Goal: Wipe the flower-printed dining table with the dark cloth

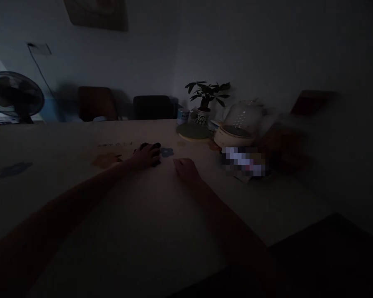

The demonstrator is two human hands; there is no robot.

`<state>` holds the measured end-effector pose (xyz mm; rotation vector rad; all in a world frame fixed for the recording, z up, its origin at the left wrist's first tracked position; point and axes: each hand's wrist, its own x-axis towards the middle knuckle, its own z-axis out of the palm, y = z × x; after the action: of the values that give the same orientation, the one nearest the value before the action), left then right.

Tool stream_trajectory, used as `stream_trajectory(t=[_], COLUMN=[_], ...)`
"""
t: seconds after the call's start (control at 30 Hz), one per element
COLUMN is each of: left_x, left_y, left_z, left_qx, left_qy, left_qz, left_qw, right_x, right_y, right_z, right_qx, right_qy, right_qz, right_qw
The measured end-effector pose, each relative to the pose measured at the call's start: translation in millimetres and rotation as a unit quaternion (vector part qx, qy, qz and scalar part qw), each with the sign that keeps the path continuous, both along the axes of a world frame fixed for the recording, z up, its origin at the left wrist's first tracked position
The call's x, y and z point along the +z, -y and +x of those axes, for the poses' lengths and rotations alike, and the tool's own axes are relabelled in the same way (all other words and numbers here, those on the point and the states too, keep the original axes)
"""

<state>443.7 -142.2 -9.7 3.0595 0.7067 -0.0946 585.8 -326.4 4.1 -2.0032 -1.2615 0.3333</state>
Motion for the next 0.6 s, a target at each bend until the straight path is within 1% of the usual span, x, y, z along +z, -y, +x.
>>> stream_trajectory(t=[0.1, 0.27, 0.37, 0.43, 0.5, 0.53, 0.6], left_x=[0.4, -1.9, -7.5, -11.3, -12.2, -11.1, -6.7], left_y=[36.9, 97.1, 131.0, 150.1, 165.7, 172.3, 183.8], left_z=[-29.9, -84.2, -118.0, -133.5, -137.6, -134.4, -118.3], left_qx=[-0.004, 0.011, -0.012, -0.03, -0.036, -0.036, -0.044], left_qy=[-0.003, 0.009, 0.013, 0.023, 0.022, 0.019, 0.011], left_qz=[-0.029, -0.064, -0.068, -0.054, -0.049, -0.049, -0.058], left_qw=[1.0, 0.998, 0.998, 0.998, 0.998, 0.998, 0.997], right_x=[4.1, 9.5, 11.7, 12.9, 14.0, 14.3, 15.1], right_y=[2.9, 8.7, 11.1, 11.4, 10.7, 10.0, 8.8], right_z=[5.5, 18.2, 21.4, 21.0, 19.6, 18.8, 17.9], right_qx=[-0.031, -0.088, -0.101, -0.105, -0.104, -0.103, -0.102], right_qy=[-0.024, -0.049, -0.061, -0.066, -0.072, -0.075, -0.081], right_qz=[0.03, 0.087, 0.117, 0.136, 0.151, 0.156, 0.164], right_qw=[0.999, 0.991, 0.986, 0.983, 0.98, 0.979, 0.978])
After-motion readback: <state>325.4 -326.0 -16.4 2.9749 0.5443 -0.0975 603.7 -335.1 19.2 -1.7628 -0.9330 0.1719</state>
